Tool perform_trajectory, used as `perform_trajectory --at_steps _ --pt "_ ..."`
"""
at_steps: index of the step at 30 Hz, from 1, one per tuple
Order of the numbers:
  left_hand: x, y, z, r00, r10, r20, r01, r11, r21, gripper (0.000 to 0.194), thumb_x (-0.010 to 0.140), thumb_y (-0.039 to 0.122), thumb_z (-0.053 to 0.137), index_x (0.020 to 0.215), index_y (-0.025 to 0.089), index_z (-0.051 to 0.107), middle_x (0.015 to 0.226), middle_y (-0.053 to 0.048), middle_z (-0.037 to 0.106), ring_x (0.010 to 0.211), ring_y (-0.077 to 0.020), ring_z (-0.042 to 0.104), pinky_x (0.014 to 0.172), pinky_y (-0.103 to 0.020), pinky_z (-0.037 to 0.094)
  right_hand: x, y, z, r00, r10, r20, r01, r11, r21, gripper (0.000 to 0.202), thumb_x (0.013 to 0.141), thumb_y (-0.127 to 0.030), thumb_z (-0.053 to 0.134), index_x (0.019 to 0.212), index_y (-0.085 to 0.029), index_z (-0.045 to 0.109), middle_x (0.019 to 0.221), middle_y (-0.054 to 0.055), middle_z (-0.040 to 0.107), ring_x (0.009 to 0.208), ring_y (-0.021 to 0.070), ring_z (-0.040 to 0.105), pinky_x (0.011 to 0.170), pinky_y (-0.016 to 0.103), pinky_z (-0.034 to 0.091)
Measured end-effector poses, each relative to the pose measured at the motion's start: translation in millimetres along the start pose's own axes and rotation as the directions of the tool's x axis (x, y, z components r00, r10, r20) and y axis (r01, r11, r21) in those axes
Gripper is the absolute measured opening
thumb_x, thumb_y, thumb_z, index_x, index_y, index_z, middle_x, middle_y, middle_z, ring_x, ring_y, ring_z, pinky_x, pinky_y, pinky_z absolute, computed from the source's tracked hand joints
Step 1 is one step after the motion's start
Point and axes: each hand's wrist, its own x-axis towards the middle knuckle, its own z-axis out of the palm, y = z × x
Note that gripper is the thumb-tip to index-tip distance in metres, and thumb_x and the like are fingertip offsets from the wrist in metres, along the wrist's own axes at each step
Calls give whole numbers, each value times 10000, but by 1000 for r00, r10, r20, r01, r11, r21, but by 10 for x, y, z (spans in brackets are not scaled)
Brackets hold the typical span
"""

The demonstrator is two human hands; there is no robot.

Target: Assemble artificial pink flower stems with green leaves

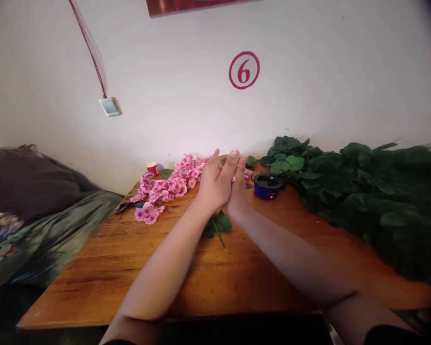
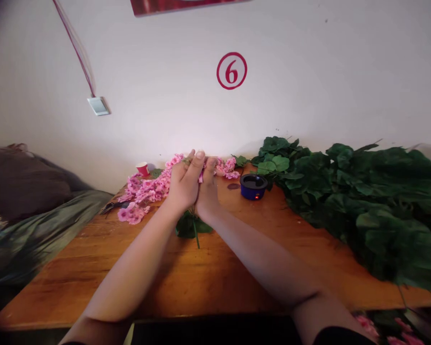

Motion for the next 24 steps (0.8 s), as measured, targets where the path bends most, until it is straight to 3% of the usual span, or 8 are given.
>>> perform_trajectory --at_steps 3,6,10,14,19,24 --pt "10 18 -23 1000 -22 6 22 999 -49 448 979 501 444 781 260 767 794 -39 754 885 -175 703 986 -393 512 -73 -127 41 998 -14 -66 11 999 -43 577 938 -689 295 1028 -225 625 1002 84 696 1098 238 640 846 355 528" --pt "10 23 -33 998 -69 12 69 992 -104 460 950 561 461 827 248 775 793 -54 757 941 -201 701 855 -361 561 -126 -208 57 997 -28 -70 21 995 -102 532 937 -672 341 922 -226 630 865 68 688 965 231 664 750 334 519" --pt "14 20 -18 995 -95 21 97 982 -159 504 943 583 455 785 214 758 762 -70 749 882 -204 711 742 -329 568 -104 -221 57 997 -17 -81 12 998 -61 474 920 -643 414 818 -222 606 741 40 653 815 207 662 680 310 517" --pt "15 -10 -22 997 -80 3 79 970 -229 438 905 573 542 730 206 704 786 -68 738 767 -176 693 676 -309 550 -20 -156 58 1000 -9 -24 9 1000 3 434 924 -588 429 915 -213 646 874 66 701 955 223 669 774 324 532" --pt "13 -94 -89 997 -57 -61 56 998 -16 511 894 589 548 557 204 558 548 -6 575 538 -119 529 532 -267 426 19 -64 68 1000 -12 21 13 1000 -25 496 929 -619 398 1025 -213 665 996 85 719 1134 250 619 903 361 515" --pt "18 -158 -139 983 7 -183 22 988 156 531 948 521 495 515 215 522 481 10 487 484 -116 457 516 -294 341 -19 -81 92 992 -12 128 9 1000 20 662 909 -741 285 1040 -226 679 926 63 720 1114 230 640 915 347 516"
